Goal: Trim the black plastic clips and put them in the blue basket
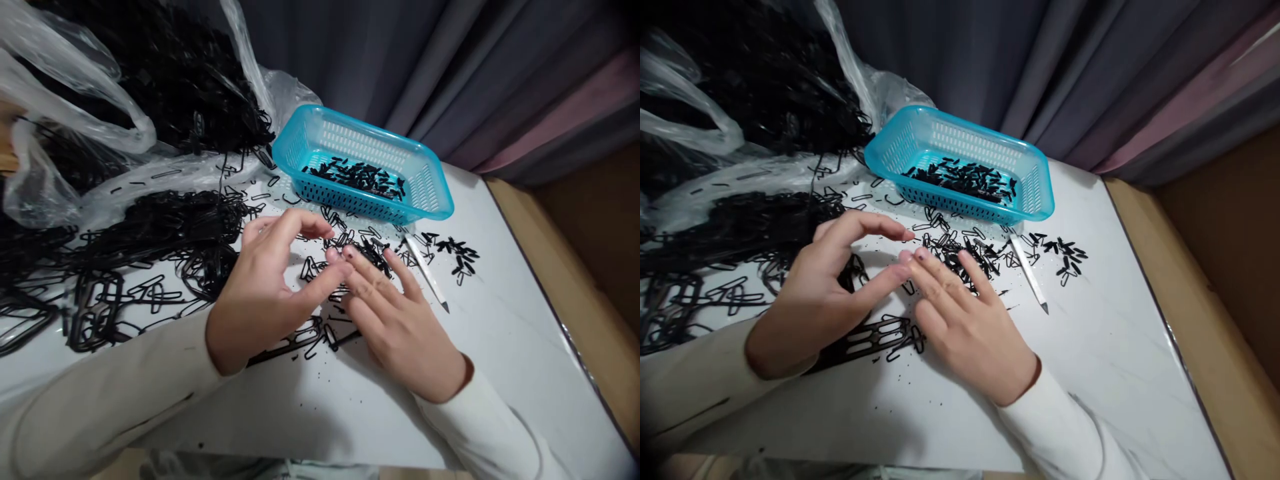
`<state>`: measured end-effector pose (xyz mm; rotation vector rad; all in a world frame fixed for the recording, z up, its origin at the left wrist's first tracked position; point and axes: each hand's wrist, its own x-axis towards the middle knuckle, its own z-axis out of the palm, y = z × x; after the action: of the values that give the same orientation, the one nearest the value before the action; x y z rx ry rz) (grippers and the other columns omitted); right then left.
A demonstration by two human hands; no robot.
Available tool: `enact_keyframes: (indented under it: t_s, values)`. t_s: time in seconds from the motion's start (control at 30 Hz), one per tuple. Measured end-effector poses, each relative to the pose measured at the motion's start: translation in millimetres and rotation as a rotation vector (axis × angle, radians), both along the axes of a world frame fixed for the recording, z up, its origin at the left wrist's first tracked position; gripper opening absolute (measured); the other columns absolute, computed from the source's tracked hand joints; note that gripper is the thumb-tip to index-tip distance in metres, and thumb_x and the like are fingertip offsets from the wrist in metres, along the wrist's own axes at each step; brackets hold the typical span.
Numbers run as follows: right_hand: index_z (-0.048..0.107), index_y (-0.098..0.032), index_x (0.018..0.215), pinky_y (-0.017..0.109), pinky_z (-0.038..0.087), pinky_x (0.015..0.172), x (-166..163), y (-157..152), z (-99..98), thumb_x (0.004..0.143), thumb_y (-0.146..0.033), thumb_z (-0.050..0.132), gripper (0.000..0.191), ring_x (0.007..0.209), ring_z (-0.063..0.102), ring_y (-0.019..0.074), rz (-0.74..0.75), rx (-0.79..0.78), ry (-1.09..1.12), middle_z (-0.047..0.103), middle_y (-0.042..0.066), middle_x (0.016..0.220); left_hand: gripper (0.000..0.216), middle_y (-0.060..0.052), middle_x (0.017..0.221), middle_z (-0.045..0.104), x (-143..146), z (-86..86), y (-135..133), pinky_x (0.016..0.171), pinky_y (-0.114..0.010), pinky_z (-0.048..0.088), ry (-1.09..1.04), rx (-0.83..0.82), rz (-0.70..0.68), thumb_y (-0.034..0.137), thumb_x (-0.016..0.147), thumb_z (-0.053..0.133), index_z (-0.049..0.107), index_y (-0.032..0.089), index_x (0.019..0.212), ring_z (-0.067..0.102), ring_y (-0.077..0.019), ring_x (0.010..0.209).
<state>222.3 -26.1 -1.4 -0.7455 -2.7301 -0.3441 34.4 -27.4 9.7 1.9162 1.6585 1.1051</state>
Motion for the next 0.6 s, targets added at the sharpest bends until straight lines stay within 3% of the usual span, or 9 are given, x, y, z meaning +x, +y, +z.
enact_keyframes:
  t_s: [0.2,0.33,0.5,0.6]
  values:
    - [0.059,-0.019,0.093,0.043,0.018,0.122,-2.9,-3.8,-2.9,0.096,-0.012,0.036,0.024,0.137,0.043,0.0185,0.102,-0.016,0.000,0.051,0.007,0.144,0.013,0.004,0.080,0.071,1.7,-2.3,5.9,0.102,-0.041,0.035,-0.024,-0.086,-0.138,0.034,0.084,0.058,0.064,0.024,0.078,0.063,-0.0190,0.086]
    - [0.061,-0.019,0.092,0.042,0.013,0.123,-3.0,-3.2,-3.4,0.095,-0.011,0.040,0.023,0.137,0.043,0.0182,0.097,-0.028,0.010,0.053,0.004,0.143,0.022,0.003,0.080,0.073,-1.1,-2.2,7.5,0.095,-0.037,0.043,-0.101,-0.125,-0.105,0.031,0.088,0.051,0.068,0.025,0.076,0.065,-0.0187,0.082]
    - [0.062,-0.020,0.089,0.039,0.003,0.125,-3.7,-5.1,-0.8,0.096,-0.015,0.041,0.022,0.142,0.035,0.0149,0.092,-0.051,-0.010,0.041,0.003,0.151,0.031,0.002,0.071,0.071,-4.8,-1.7,10.3,0.070,-0.026,0.052,-0.267,-0.192,-0.001,0.035,0.091,0.049,0.068,0.021,0.070,0.065,-0.0158,0.068]
    - [0.060,-0.020,0.087,0.038,0.002,0.125,-2.9,-5.2,0.7,0.097,-0.014,0.039,0.024,0.142,0.035,0.0148,0.076,-0.048,0.010,0.042,0.004,0.150,0.043,-0.001,0.070,0.071,-4.1,-2.0,10.5,0.069,-0.027,0.054,-0.324,-0.230,-0.041,0.040,0.094,0.042,0.069,0.020,0.067,0.066,-0.0174,0.070]
